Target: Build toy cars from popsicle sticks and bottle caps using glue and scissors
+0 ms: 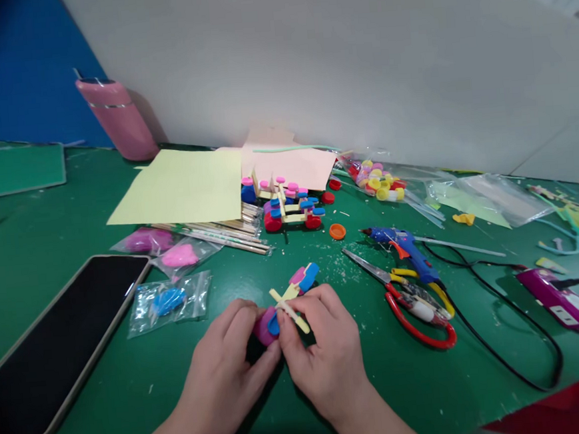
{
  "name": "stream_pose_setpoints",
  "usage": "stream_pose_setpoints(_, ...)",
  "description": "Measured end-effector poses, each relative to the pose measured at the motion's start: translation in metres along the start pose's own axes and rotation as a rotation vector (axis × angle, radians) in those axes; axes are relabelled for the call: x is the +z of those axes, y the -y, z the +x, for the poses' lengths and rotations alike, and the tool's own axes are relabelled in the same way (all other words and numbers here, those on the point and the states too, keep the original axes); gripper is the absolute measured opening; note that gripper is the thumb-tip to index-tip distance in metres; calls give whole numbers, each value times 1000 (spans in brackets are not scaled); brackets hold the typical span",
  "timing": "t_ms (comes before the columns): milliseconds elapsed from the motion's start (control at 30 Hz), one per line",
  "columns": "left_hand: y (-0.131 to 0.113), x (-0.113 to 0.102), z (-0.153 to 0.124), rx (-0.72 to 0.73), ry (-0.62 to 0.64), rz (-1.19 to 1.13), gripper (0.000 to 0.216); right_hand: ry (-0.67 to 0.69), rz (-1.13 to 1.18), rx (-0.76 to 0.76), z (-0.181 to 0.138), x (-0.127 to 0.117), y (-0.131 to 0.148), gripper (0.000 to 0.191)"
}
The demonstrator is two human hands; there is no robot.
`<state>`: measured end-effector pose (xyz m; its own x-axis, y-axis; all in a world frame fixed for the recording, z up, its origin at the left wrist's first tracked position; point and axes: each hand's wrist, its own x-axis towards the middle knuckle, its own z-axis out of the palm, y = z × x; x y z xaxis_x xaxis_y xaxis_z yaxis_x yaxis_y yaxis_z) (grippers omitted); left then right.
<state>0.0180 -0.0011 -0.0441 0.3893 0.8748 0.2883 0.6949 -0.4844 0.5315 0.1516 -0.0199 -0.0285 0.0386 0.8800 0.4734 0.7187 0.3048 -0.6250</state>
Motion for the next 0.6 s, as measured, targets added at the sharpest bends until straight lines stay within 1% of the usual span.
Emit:
stream_pose_setpoints(267, 0, 0, 0, -18, 12, -34, 2, 2, 14, -7, 1, 0, 0, 9)
stream_pose_setpoints(433, 1, -2, 1, -66, 35, -188, 1, 49, 82, -7, 0, -5, -1, 15)
stream_pose_setpoints(600, 1, -5, 2, -113, 52, -309, 4, 91, 91, -25, -3, -9, -3, 22)
